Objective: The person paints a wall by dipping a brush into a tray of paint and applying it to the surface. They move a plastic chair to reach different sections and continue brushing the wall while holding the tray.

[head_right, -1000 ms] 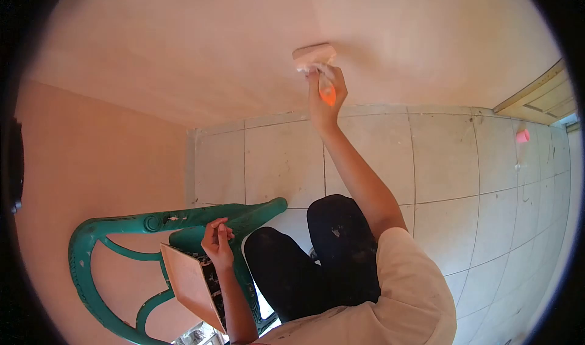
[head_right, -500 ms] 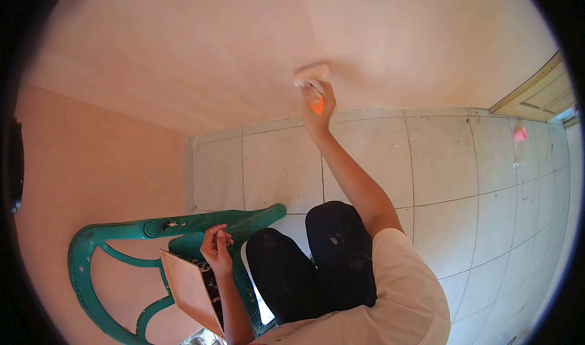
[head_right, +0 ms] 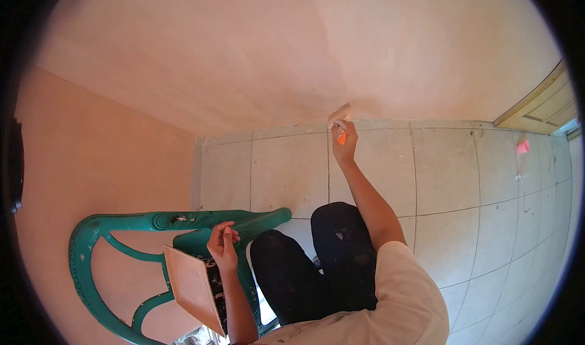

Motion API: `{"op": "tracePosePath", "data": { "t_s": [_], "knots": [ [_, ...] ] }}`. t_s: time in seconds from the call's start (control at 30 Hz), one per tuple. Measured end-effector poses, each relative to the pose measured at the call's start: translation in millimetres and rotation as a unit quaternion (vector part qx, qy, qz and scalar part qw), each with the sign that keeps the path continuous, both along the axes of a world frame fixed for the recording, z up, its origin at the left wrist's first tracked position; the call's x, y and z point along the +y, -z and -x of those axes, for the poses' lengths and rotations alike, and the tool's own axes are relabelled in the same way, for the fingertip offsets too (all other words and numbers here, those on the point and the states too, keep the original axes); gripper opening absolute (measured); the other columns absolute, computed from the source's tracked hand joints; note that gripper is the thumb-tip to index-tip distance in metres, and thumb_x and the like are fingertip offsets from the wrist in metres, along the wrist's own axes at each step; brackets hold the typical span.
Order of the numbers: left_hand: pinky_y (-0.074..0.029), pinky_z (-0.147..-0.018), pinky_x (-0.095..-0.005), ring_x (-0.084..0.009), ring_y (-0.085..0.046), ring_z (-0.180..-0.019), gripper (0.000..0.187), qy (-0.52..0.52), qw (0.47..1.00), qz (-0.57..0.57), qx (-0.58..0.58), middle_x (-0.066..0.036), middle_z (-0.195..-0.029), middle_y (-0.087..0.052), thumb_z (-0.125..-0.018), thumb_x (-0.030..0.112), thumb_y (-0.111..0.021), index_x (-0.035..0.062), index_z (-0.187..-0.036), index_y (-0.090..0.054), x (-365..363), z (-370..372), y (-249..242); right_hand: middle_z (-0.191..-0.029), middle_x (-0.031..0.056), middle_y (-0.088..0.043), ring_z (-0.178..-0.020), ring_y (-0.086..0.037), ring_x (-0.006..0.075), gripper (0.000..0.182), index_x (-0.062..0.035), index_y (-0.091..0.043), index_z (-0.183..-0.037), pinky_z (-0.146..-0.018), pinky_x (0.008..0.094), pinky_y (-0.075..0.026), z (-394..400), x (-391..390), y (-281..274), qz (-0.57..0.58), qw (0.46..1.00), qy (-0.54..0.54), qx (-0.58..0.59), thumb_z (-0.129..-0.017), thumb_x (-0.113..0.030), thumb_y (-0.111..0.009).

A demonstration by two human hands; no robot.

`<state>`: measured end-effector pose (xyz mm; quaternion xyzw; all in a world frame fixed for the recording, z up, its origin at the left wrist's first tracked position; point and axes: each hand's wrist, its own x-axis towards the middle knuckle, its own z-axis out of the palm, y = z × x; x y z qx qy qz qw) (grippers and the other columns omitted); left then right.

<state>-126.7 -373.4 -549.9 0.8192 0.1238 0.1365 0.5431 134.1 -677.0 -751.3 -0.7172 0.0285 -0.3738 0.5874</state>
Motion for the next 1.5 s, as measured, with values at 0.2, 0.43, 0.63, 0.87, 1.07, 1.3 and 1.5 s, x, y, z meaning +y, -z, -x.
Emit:
{"op": "tracePosePath", "data": {
  "t_s": [0.2, 0.43, 0.63, 0.87, 1.07, 1.3, 1.5],
  "knots": [
    [-0.050, -0.060, -0.0237, -0.0098, -0.058, -0.066, 0.019, -0.007, 1.000, -0.009, -0.012, -0.009, -0.088, -0.066, -0.099, 0.011, -0.054, -0.0045, -0.099, -0.065, -1, 0, 1, -0.086, 0.0061, -0.059, -0.081, -0.061, 0.0148, 0.013, -0.0008, -0.065, -0.103, -0.074, 0.0274, -0.054, -59, 31, -98, -0.171, 0.980, -0.065, -0.074, -0.090, 0.002, -0.062],
    [-0.050, -0.060, -0.0239, -0.0100, -0.058, -0.067, 0.019, -0.012, 1.000, -0.020, -0.015, -0.008, -0.085, -0.065, -0.099, 0.009, -0.053, -0.0041, -0.099, -0.066, -3, 1, 0, -0.087, 0.0109, -0.054, -0.080, -0.057, 0.0219, 0.025, -0.0008, -0.064, -0.105, -0.070, 0.0294, -0.047, -31, 22, -96, 0.018, 0.981, -0.141, -0.128, -0.081, 0.008, -0.065],
    [-0.050, -0.060, -0.0238, -0.0100, -0.059, -0.067, 0.019, -0.016, 1.000, -0.009, -0.012, -0.007, -0.082, -0.064, -0.098, 0.008, -0.052, -0.0039, -0.099, -0.067, -3, 1, -2, -0.091, 0.0122, -0.059, -0.083, -0.062, 0.0232, 0.019, -0.0002, -0.064, -0.104, -0.073, 0.0311, -0.050, 6, 2, 17, 0.011, 0.999, -0.025, -0.030, -0.086, 0.005, -0.066],
    [-0.050, -0.061, -0.0237, -0.0096, -0.058, -0.068, 0.020, -0.011, 0.999, -0.035, 0.001, -0.008, -0.084, -0.065, -0.099, 0.008, -0.051, -0.0045, -0.099, -0.066, -2, 1, 1, -0.089, 0.0109, -0.061, -0.081, -0.064, 0.0206, 0.014, 0.0030, -0.064, -0.103, -0.075, 0.0306, -0.052, -51, 28, -55, -0.384, 0.923, 0.002, -0.036, -0.089, 0.004, -0.063],
    [-0.050, -0.060, -0.0238, -0.0098, -0.059, -0.068, 0.019, -0.023, 0.998, -0.052, 0.005, -0.009, -0.086, -0.065, -0.098, 0.007, -0.051, -0.0051, -0.097, -0.066, -6, 1, 3, -0.096, 0.0121, -0.060, -0.085, -0.060, 0.0224, 0.021, -0.0009, -0.067, -0.104, -0.075, 0.0308, -0.046, -27, 34, -66, -0.060, 0.988, -0.027, -0.140, -0.086, 0.008, -0.062],
    [-0.049, -0.059, -0.0229, -0.0100, -0.059, -0.065, 0.019, -0.031, 0.997, -0.064, 0.011, -0.007, -0.081, -0.064, -0.098, 0.008, -0.052, -0.0044, -0.096, -0.066, -5, 1, 2, -0.094, 0.0145, -0.063, -0.085, -0.062, 0.0256, 0.017, 0.0009, -0.064, -0.101, -0.077, 0.0337, -0.048, -15, 44, 50, -0.162, 0.986, 0.028, -0.021, -0.085, 0.006, -0.065],
    [-0.047, -0.058, -0.0234, -0.0108, -0.057, -0.066, 0.020, -0.016, 0.997, -0.071, 0.028, -0.007, -0.085, -0.063, -0.100, 0.013, -0.053, -0.0031, -0.096, -0.065, -1, 4, 4, -0.097, 0.0106, -0.062, -0.087, -0.062, 0.0176, 0.011, 0.0021, -0.065, -0.100, -0.072, 0.0274, -0.053, -54, 51, -37, -0.243, 0.966, 0.039, -0.074, -0.090, 0.004, -0.061]
  ]
}}
